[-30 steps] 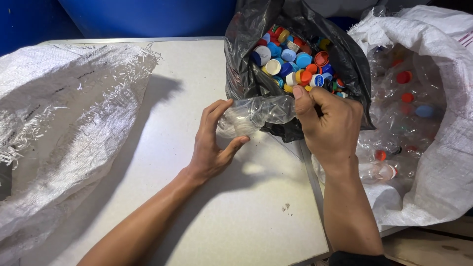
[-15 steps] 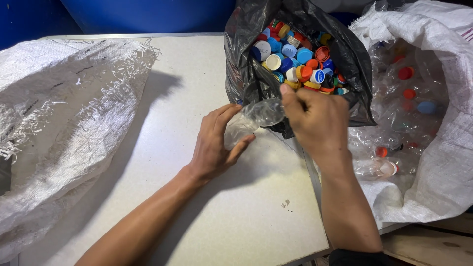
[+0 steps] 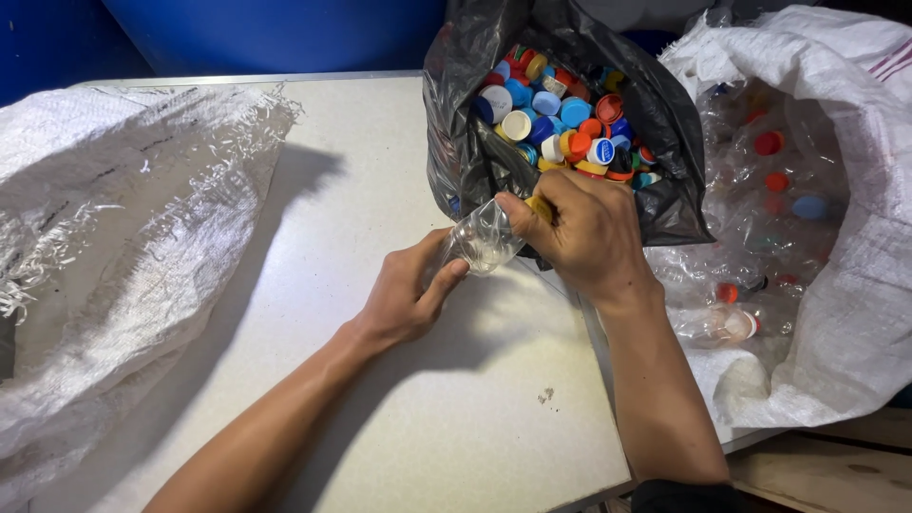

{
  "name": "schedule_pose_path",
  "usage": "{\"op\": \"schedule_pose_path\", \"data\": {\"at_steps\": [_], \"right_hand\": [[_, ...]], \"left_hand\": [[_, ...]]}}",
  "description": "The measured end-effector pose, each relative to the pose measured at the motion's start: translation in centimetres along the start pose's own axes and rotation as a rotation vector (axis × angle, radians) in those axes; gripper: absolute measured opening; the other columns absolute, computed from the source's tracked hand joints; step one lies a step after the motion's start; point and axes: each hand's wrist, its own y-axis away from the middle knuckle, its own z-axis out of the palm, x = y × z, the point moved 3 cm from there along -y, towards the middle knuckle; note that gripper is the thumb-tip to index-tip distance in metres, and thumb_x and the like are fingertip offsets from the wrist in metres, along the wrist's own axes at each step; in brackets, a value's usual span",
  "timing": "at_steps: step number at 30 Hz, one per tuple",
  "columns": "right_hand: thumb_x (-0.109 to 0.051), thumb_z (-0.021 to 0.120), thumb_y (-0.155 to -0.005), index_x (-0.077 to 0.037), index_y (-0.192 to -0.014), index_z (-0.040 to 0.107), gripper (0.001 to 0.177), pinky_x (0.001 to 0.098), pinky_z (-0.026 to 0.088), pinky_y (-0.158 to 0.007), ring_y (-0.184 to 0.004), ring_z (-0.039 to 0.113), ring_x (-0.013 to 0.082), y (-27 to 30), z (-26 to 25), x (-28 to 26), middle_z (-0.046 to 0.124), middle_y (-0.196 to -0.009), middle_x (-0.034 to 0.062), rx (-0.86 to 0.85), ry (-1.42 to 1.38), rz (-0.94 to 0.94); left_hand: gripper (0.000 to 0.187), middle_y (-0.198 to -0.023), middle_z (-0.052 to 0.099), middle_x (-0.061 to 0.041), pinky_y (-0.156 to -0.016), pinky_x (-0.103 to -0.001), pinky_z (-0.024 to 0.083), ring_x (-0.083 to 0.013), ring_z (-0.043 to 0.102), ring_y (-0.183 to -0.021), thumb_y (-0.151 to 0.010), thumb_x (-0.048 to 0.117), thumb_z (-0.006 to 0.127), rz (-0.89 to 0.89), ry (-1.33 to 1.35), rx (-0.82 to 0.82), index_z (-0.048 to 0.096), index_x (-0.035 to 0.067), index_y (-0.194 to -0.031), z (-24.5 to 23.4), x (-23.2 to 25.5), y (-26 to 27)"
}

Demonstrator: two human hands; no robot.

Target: The person repeatedly picks up clear plastic bottles from a white sack, removes the bottle caps by hand, and places the caps into a black bag. The empty bottles are then returned to the white sack. This process is repeated continuously throughout the video.

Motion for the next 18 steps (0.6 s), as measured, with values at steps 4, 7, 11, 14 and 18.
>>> {"op": "schedule_pose_path", "data": {"at_steps": [4,7,11,14,18], "right_hand": [[-0.050,0.066,-0.101,-0.007,-0.072,0.055,0.054,0.0377,0.043,-0.049,-0.053,0.054,0.0217,0.4,0.3,0.3,0.053,-0.060,0.0059,-0.115,0.015,0.059],[-0.050,0.064,-0.104,-0.006,-0.076,0.056,0.053,0.0387,0.044,-0.053,-0.059,0.056,0.0232,0.1,0.0,0.1,0.053,-0.065,0.0074,-0.104,0.010,0.025],[-0.050,0.063,-0.104,-0.006,-0.078,0.056,0.052,0.0382,0.044,-0.051,-0.057,0.056,0.0223,-0.1,0.1,0.0,0.055,-0.066,0.0071,-0.146,-0.020,0.090],[-0.053,0.068,-0.096,-0.003,-0.076,0.060,0.054,0.0400,0.044,-0.048,-0.050,0.056,0.0234,-0.8,-0.7,-1.0,0.056,-0.057,0.0079,-0.210,0.081,0.266],[-0.057,0.070,-0.092,-0.005,-0.074,0.065,0.055,0.0400,0.045,-0.050,-0.048,0.058,0.0225,-0.5,-1.0,-0.8,0.058,-0.053,0.0065,-0.234,0.162,0.360]], "left_hand": [[0.045,-0.074,0.073,-0.010,-0.054,-0.035,0.052,-0.0166,0.063,-0.051,-0.106,0.037,0.050,-0.297,0.115,-0.138,0.064,-0.001,-0.125,0.5,-1.2,0.5],[0.044,-0.076,0.074,-0.010,-0.055,-0.034,0.052,-0.0154,0.064,-0.053,-0.107,0.037,0.049,-0.279,0.143,-0.131,0.065,0.000,-0.122,0.2,-0.8,0.0],[0.044,-0.075,0.075,-0.011,-0.055,-0.035,0.052,-0.0178,0.065,-0.053,-0.104,0.037,0.050,-0.294,0.117,-0.111,0.066,0.000,-0.122,0.3,-0.9,0.0],[0.044,-0.081,0.076,-0.013,-0.064,-0.035,0.055,-0.0190,0.072,-0.066,-0.108,0.037,0.051,-0.230,0.087,-0.083,0.065,-0.001,-0.123,0.1,-0.6,-0.2],[0.045,-0.075,0.074,-0.015,-0.060,-0.038,0.052,-0.0225,0.069,-0.058,-0.103,0.039,0.054,-0.341,-0.015,-0.086,0.066,-0.001,-0.121,0.2,-0.3,-0.3]]}}
